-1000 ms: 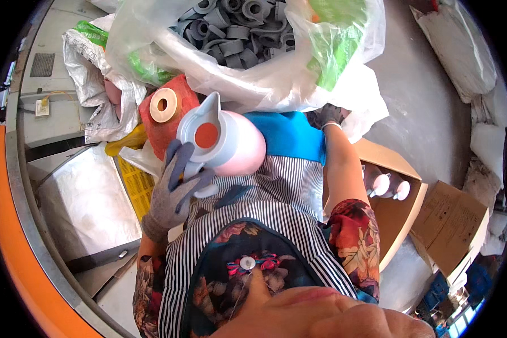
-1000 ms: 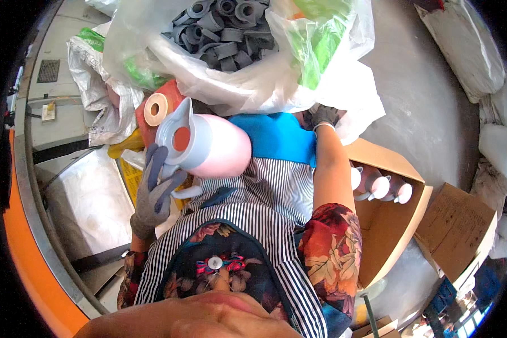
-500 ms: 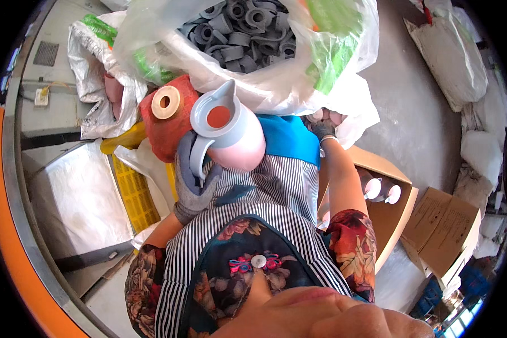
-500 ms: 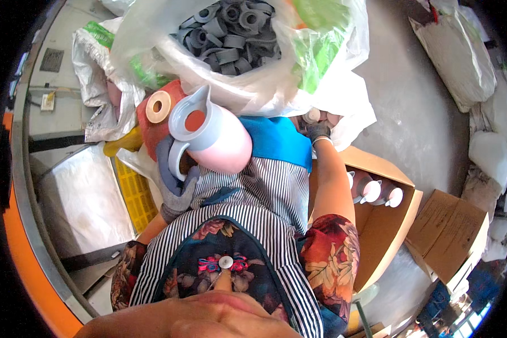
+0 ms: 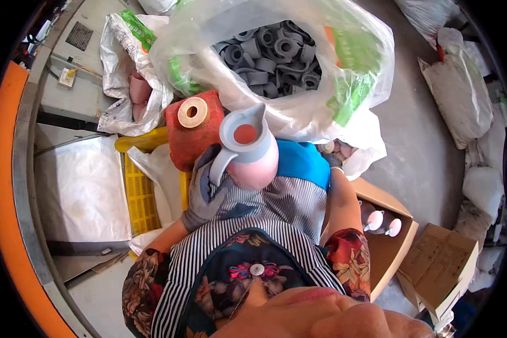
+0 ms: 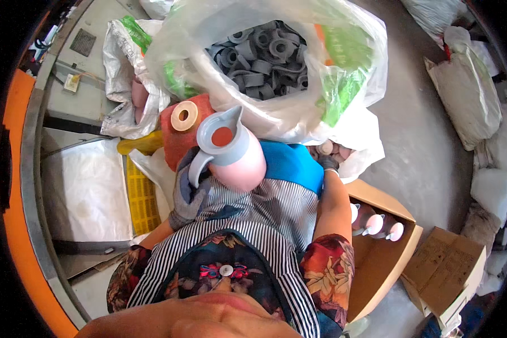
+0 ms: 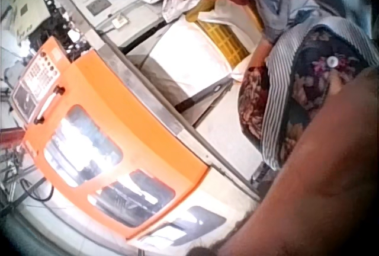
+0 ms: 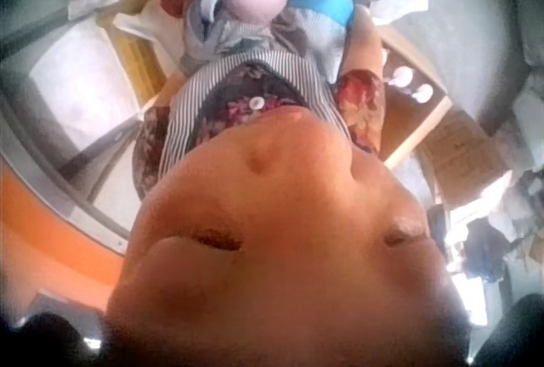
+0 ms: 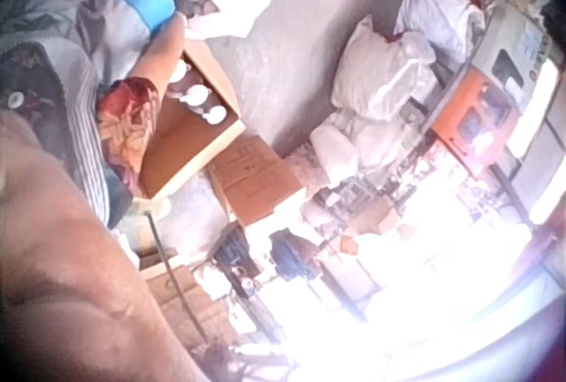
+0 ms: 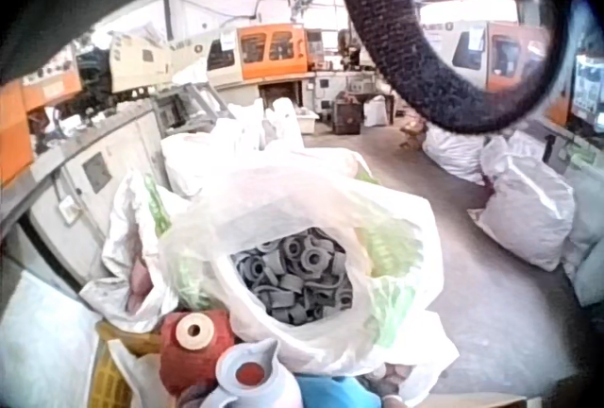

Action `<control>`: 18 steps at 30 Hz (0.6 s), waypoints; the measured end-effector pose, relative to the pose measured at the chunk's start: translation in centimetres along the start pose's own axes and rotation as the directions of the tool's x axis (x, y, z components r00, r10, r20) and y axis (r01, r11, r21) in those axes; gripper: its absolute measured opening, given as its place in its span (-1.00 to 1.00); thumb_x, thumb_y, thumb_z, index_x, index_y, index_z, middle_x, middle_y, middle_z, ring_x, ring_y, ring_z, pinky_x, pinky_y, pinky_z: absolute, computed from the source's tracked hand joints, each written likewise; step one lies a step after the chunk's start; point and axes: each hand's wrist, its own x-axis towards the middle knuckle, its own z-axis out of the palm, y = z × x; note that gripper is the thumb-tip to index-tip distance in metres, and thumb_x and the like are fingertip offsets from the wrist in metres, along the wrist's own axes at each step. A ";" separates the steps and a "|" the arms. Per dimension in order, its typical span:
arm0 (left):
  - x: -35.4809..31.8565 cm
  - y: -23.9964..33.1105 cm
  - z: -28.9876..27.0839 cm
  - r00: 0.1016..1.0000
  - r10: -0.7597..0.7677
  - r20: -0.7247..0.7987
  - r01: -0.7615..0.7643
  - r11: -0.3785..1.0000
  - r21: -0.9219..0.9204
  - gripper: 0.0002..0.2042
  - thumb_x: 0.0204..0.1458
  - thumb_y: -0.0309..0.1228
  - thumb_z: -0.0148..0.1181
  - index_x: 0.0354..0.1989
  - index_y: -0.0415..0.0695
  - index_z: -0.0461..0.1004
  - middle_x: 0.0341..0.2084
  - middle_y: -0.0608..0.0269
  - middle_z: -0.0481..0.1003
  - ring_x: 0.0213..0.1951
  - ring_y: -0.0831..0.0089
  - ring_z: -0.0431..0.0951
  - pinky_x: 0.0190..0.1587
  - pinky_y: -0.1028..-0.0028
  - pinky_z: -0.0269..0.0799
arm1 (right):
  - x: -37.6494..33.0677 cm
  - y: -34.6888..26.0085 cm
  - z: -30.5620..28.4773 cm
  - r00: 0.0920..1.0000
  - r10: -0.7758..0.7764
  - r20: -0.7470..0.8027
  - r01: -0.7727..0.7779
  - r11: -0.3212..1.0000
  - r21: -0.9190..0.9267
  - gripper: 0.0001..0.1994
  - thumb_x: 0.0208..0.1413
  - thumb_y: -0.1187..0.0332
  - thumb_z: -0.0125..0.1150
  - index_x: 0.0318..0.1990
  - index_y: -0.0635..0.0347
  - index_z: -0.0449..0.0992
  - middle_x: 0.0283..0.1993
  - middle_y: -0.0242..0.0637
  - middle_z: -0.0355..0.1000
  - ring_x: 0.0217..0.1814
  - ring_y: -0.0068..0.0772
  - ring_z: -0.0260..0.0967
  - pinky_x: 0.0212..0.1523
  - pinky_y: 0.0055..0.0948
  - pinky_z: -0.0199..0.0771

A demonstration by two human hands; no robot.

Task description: The person assembles plastic pitchers by fitting lids onto the bodies and placing the completed items into a cardboard box.

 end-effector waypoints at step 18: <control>3.6 2.5 1.1 0.929 0.295 -0.223 -0.322 0.942 -0.096 -0.53 -0.30 -0.31 0.54 -0.22 -0.15 0.44 -0.30 0.13 0.49 -0.26 0.08 0.55 -0.20 0.24 0.48 | -19.3 0.8 -42.6 0.528 -0.315 -0.789 0.680 0.713 0.171 -0.51 -0.01 0.23 0.34 0.11 0.18 0.50 0.04 -0.14 0.51 0.07 -0.09 0.46 0.07 -0.20 0.40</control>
